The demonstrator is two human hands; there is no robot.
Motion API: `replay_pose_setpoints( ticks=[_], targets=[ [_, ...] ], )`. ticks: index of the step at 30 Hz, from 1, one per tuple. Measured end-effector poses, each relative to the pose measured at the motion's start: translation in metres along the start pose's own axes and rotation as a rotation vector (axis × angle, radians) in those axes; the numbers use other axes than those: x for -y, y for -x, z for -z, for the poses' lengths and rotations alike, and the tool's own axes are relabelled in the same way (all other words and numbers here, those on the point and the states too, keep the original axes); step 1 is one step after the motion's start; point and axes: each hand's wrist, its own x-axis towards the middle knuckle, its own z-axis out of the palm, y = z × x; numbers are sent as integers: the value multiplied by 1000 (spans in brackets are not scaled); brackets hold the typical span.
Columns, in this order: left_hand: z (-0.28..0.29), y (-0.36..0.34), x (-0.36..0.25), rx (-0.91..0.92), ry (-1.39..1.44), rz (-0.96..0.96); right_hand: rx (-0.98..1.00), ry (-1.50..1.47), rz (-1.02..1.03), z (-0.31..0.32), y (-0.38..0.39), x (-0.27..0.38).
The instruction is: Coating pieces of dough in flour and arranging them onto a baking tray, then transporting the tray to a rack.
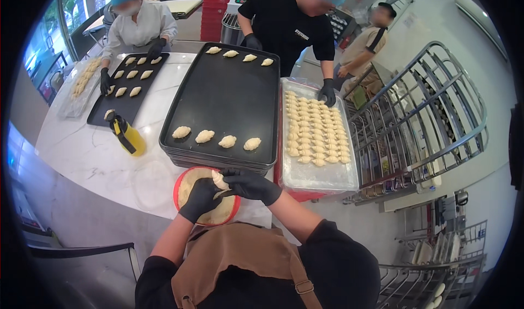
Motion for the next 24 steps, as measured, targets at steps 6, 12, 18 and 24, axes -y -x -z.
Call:
replay_pose_setpoints(
  ticks=[6,12,18,24],
  targets=[
    [14,9,-8,78,-153,93,-182,-8,-44,38,19,-25],
    [-9,17,-4,158,-269,121,-405,289,13,39,11,-33],
    [-7,26,7,233,-155,166,-386,332,42,47,9,-38],
    [-10,27,-6,8,-315,120,-379,382,-7,48,9,-31]
  ],
)
